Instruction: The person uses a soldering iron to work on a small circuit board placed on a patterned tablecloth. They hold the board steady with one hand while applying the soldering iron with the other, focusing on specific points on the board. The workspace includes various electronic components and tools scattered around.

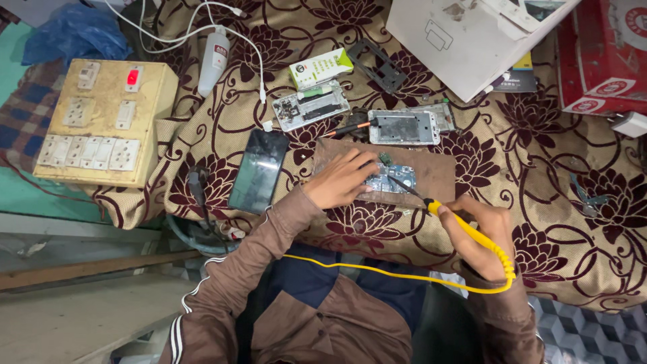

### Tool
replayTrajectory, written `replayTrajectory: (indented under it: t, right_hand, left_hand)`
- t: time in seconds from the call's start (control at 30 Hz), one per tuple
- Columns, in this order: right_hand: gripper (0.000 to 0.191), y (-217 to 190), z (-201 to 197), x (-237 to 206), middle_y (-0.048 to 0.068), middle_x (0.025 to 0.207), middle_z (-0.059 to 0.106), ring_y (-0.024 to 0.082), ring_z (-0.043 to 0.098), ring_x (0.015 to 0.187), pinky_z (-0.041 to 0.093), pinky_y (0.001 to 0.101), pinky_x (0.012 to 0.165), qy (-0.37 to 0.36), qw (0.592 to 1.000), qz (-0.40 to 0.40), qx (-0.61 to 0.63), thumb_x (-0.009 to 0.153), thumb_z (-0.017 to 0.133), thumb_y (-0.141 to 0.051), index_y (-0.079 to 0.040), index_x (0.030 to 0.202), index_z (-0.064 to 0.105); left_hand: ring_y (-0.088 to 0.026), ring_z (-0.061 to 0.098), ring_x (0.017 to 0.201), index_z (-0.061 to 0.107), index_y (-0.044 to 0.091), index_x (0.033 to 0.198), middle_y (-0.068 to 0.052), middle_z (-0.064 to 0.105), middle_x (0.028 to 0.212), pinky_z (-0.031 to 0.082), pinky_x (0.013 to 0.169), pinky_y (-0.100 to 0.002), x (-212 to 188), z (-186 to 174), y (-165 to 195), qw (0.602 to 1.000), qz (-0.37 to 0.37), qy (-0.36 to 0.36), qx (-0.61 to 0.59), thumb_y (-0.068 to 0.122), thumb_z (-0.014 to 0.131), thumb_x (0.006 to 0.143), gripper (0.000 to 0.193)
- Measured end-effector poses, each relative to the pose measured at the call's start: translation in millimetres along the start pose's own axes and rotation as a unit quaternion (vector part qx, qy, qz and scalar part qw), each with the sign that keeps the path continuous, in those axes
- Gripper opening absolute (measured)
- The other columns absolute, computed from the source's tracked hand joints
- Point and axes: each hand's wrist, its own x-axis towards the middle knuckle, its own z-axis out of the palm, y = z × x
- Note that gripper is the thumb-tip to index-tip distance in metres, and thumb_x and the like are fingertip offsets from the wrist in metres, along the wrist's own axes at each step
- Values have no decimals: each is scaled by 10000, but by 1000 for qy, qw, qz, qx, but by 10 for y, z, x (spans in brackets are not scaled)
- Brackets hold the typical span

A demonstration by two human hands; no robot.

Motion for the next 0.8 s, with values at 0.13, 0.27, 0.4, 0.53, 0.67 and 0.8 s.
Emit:
replayTrajectory:
  t: [0.13, 0.27, 0.4, 0.53, 0.67, 0.8]
  right_hand:
    - [155, 6, -38, 14, 130, 866, 680, 160, 539, 548, 395, 275, 510, -10, 991, -128, -43, 903, 635, -51, 21, 1023, 700]
    - [143, 1, -37, 8, 122, 839, 674, 135, 554, 543, 404, 263, 507, -9, 997, -72, 15, 910, 648, -50, 38, 1014, 690]
    - [128, 10, -9, 21, 123, 696, 639, 136, 530, 527, 393, 275, 501, -12, 999, 26, 30, 910, 685, -67, 50, 958, 704]
    - [135, 13, 2, 67, 84, 633, 652, 103, 571, 514, 415, 265, 495, -16, 997, 62, 35, 895, 701, -86, 41, 938, 709]
    - [153, -31, -29, 39, 124, 778, 676, 122, 594, 583, 431, 259, 529, 10, 996, -85, 9, 910, 674, -67, 59, 999, 676]
    - [167, -60, -54, 15, 167, 881, 692, 154, 596, 594, 416, 267, 529, 21, 984, -172, -37, 926, 679, -66, 58, 1039, 681]
  left_hand:
    - [-330, 488, 1245, 560, 63, 1253, -106, 506, 1362, 450, 885, -461, 3, -8, 0, 1000, 0, 0, -2, 160, 739, 869, 434]
    - [-332, 487, 1250, 562, 60, 1248, -108, 504, 1362, 452, 892, -461, -2, -8, -2, 1000, -1, 1, 0, 157, 743, 868, 432]
    - [-334, 487, 1249, 564, 55, 1245, -108, 505, 1367, 456, 898, -463, -5, 13, 3, 1000, -4, 1, 4, 154, 744, 863, 434]
    - [-333, 488, 1252, 566, 54, 1244, -107, 505, 1365, 458, 901, -464, -11, 25, -4, 1000, -2, 6, 4, 161, 748, 865, 434]
    - [-330, 489, 1232, 572, 58, 1235, -108, 505, 1371, 459, 911, -468, -13, 32, -10, 1000, -3, 1, 3, 171, 751, 867, 425]
    - [-335, 486, 1246, 569, 47, 1252, -114, 503, 1374, 458, 897, -464, -7, 32, -23, 1000, -7, -7, 10, 174, 741, 875, 433]
